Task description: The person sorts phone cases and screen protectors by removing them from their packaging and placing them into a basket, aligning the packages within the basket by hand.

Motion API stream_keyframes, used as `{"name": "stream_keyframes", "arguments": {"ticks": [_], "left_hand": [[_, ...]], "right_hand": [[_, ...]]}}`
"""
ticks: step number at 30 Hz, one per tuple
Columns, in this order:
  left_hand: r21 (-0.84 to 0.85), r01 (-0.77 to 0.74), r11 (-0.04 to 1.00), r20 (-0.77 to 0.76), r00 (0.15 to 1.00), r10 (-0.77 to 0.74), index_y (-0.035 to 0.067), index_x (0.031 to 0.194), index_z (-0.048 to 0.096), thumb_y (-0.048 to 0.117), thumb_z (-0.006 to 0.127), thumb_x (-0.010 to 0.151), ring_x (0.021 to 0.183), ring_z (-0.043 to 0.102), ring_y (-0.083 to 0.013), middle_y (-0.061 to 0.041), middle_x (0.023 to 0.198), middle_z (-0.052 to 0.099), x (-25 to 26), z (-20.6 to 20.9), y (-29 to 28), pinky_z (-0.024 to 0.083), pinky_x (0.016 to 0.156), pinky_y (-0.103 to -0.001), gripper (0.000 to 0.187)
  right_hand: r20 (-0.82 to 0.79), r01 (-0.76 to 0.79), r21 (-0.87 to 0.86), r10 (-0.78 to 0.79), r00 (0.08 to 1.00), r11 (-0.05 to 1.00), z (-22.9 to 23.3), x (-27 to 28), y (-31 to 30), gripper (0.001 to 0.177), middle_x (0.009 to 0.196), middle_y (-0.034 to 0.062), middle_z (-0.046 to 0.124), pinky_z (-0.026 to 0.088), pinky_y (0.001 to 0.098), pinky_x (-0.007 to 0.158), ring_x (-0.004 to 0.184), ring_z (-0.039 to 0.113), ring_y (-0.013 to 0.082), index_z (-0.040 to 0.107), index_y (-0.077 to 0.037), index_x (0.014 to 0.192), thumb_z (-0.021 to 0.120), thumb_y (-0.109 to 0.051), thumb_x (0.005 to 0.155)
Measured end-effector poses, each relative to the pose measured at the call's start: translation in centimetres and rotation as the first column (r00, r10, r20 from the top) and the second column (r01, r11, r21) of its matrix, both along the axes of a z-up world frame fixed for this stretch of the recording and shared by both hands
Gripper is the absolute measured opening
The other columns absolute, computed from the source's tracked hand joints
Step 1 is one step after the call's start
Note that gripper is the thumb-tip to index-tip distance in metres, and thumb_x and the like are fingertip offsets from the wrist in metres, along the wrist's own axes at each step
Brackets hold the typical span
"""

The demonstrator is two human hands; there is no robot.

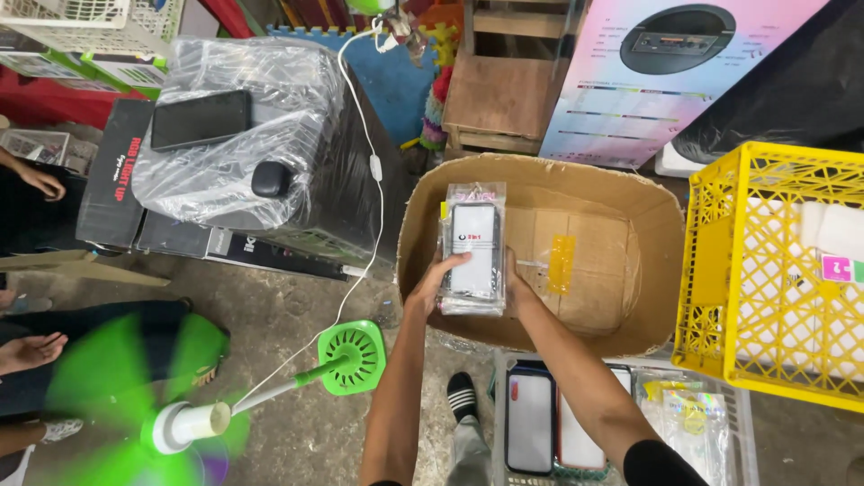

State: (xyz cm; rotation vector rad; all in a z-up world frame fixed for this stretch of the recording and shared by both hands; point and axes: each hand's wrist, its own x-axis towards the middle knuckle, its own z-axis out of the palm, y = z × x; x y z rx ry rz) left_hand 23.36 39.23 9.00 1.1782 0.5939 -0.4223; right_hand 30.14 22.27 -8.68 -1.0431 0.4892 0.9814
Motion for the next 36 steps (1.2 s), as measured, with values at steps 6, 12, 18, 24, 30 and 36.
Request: {"name": "stream_keyframes", "arguments": {"ticks": [6, 12, 18, 24, 30, 36], "left_hand": [[-0.05, 0.087, 0.995, -0.104, 0.99, -0.092, 0.009, 0.148, 0.05, 0.05, 0.077, 0.07, 0.124, 0.059, -0.0295, -0.014, 0.135, 0.064, 0.5, 0.0, -3.8, 0.048, 0.102, -0.045, 0.092], [-0.187, 0.121, 0.975, 0.016, 0.993, -0.12, 0.006, 0.145, 0.052, 0.046, 0.078, 0.077, 0.124, 0.06, -0.0283, -0.014, 0.135, 0.064, 1.1, -2.5, -10.1, 0.046, 0.107, -0.044, 0.083], [-0.093, 0.198, 0.976, 0.001, 0.98, -0.199, 0.011, 0.147, 0.052, 0.052, 0.076, 0.074, 0.132, 0.051, -0.0286, -0.009, 0.142, 0.061, 1.4, -2.7, -15.7, 0.037, 0.108, -0.047, 0.087], [-0.207, 0.153, 0.966, -0.09, 0.981, -0.174, 0.016, 0.147, 0.049, 0.052, 0.078, 0.069, 0.133, 0.049, -0.032, -0.01, 0.144, 0.057, 1.7, -3.1, -18.7, 0.04, 0.105, -0.054, 0.09], [-0.244, 0.034, 0.969, -0.055, 0.997, -0.048, 0.008, 0.148, 0.049, 0.046, 0.081, 0.071, 0.124, 0.059, -0.0347, -0.019, 0.14, 0.06, 1.6, -4.8, -18.1, 0.049, 0.102, -0.052, 0.092], [-0.025, -0.022, 0.999, 0.086, 0.996, 0.024, 0.02, 0.16, 0.016, 0.031, 0.083, 0.07, 0.132, 0.053, -0.0306, -0.016, 0.147, 0.048, 2.0, -1.0, -19.5, 0.045, 0.107, -0.046, 0.112]], "right_hand": [[-0.043, 0.07, -0.063, -0.073, 0.996, 0.996, -0.1, 0.8, -4.7, 0.09, 0.12, 0.0128, 0.073, 0.058, 0.0469, 0.089, 0.101, 0.072, 0.028, 0.063, -0.016, 0.138, 0.02, -0.08, 0.091], [-0.121, 0.025, -0.228, -0.054, 0.991, 0.973, 1.3, 0.8, -12.7, 0.093, 0.119, 0.0092, 0.074, 0.057, 0.0467, 0.086, 0.098, 0.072, 0.0259, 0.064, -0.02, 0.134, 0.016, -0.085, 0.089], [-0.076, 0.204, -0.095, -0.211, 0.974, 0.974, 5.5, -0.7, -17.7, 0.09, 0.12, 0.0109, 0.073, 0.056, 0.0451, 0.087, 0.098, 0.069, 0.0287, 0.066, -0.016, 0.135, 0.03, -0.085, 0.09], [-0.014, 0.289, -0.176, -0.296, 0.955, 0.941, 7.5, -0.3, -19.9, 0.087, 0.131, 0.0128, 0.068, 0.053, 0.0451, 0.095, 0.111, 0.066, 0.0305, 0.062, -0.016, 0.14, 0.032, -0.081, 0.09], [0.031, 0.328, -0.236, -0.331, 0.943, 0.915, -7.7, 2.6, -21.8, 0.085, 0.142, 0.0147, 0.063, 0.05, 0.045, 0.103, 0.123, 0.064, 0.0323, 0.058, -0.015, 0.144, 0.034, -0.077, 0.091], [0.698, 0.589, -0.458, -0.141, 0.702, 0.666, 19.1, 0.9, -18.0, 0.068, 0.148, 0.0194, 0.056, 0.041, 0.0385, 0.113, 0.135, 0.055, 0.0277, 0.051, -0.011, 0.148, 0.067, -0.049, 0.092]]}}
